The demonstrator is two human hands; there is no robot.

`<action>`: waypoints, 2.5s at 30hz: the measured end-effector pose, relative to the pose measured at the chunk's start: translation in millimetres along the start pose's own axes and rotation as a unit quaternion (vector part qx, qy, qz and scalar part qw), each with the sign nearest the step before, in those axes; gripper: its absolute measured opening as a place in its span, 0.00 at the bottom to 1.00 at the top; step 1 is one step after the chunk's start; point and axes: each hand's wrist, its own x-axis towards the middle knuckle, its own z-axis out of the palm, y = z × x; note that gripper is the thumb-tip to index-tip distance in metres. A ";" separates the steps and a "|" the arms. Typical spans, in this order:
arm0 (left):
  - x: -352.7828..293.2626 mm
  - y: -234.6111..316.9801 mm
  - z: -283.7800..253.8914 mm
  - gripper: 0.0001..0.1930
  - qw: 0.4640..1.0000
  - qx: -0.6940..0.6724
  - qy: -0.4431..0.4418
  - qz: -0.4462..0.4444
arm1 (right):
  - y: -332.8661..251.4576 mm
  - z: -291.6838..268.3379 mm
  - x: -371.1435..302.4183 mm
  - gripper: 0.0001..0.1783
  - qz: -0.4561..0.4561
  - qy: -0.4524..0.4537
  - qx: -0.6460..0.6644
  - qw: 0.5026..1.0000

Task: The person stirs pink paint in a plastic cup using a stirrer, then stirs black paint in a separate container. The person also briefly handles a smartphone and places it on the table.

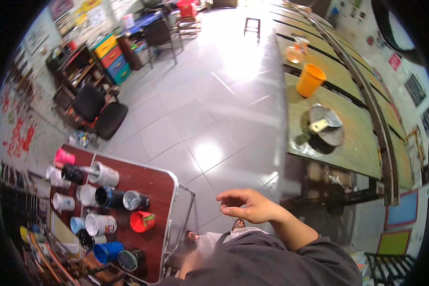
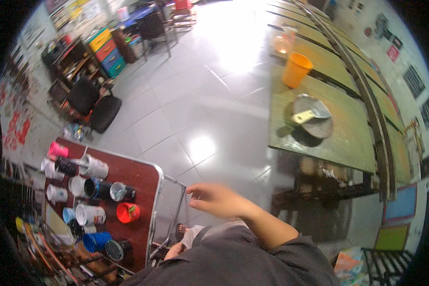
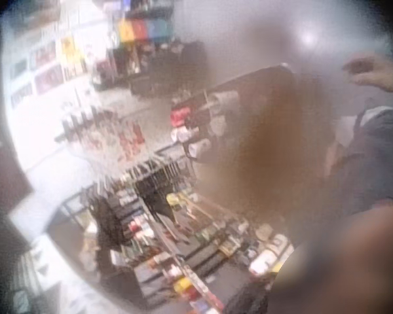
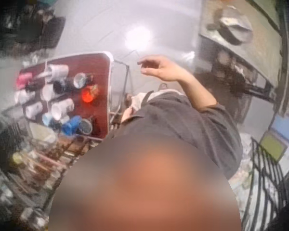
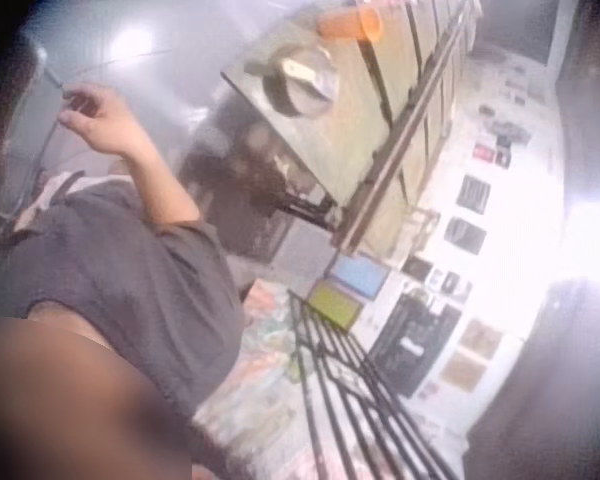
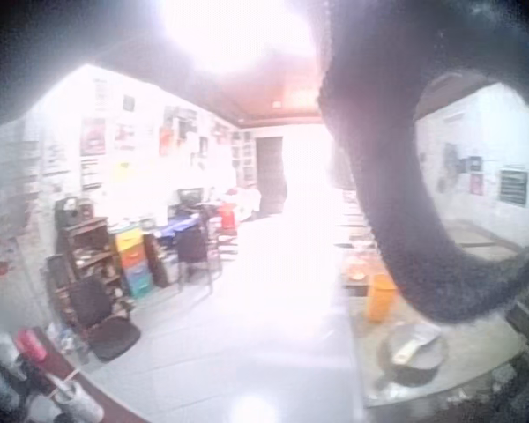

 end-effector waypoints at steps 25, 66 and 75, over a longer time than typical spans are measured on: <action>-36.9 563.7 456.4 0.07 0.815 0.362 -0.218 0.397 | -110.6 -204.7 -9.5 0.22 -0.062 0.430 -0.016 0.901; 357.2 677.2 835.0 0.28 0.335 0.880 -0.249 -0.226 | -90.3 -347.4 535.5 0.18 0.147 0.949 0.268 0.078; 297.1 596.4 668.9 0.26 0.185 0.866 -0.345 -0.310 | -113.8 -193.0 713.1 0.19 0.153 0.906 0.327 -0.222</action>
